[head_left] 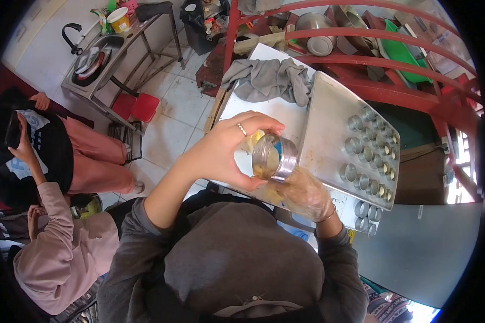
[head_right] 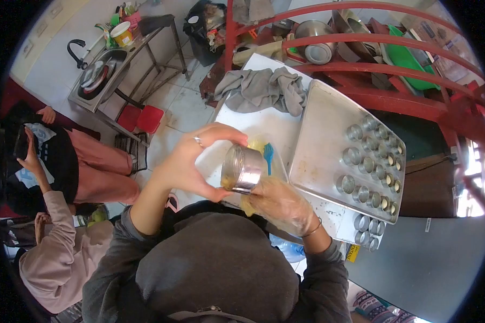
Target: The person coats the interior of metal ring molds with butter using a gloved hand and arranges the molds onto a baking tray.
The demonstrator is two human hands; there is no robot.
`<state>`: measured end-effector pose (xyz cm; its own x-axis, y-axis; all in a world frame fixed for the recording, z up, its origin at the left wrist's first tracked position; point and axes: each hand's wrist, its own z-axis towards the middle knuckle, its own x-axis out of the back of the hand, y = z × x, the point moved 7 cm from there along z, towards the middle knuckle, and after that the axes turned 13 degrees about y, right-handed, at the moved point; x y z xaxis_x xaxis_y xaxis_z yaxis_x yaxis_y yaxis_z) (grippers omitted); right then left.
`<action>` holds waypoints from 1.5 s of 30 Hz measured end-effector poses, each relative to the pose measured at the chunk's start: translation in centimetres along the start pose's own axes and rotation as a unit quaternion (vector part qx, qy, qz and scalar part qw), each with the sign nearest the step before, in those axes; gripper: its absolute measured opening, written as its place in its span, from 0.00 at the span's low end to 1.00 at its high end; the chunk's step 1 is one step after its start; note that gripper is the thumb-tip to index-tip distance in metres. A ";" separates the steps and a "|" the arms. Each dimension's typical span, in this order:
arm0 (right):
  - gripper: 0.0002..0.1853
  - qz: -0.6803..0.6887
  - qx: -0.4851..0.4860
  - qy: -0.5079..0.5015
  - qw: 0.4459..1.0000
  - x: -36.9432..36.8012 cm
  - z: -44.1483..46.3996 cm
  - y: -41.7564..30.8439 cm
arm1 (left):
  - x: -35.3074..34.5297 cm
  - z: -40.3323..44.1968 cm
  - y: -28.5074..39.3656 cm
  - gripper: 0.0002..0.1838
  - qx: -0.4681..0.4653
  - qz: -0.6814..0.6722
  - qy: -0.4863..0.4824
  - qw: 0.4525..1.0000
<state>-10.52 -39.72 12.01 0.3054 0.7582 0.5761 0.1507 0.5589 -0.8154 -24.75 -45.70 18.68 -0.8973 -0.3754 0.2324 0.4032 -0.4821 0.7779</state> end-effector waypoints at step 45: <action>0.18 0.162 -0.144 0.038 0.975 1.9 0.4 -1.4 | -0.7 -1.0 1.2 0.42 -0.035 -0.014 -0.004 0.999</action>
<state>-10.56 -38.95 14.25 0.4487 0.8460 0.2881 0.2887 0.1679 -0.9426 -23.45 -46.79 18.84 -0.9094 -0.3551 0.2166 0.3898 -0.5459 0.7416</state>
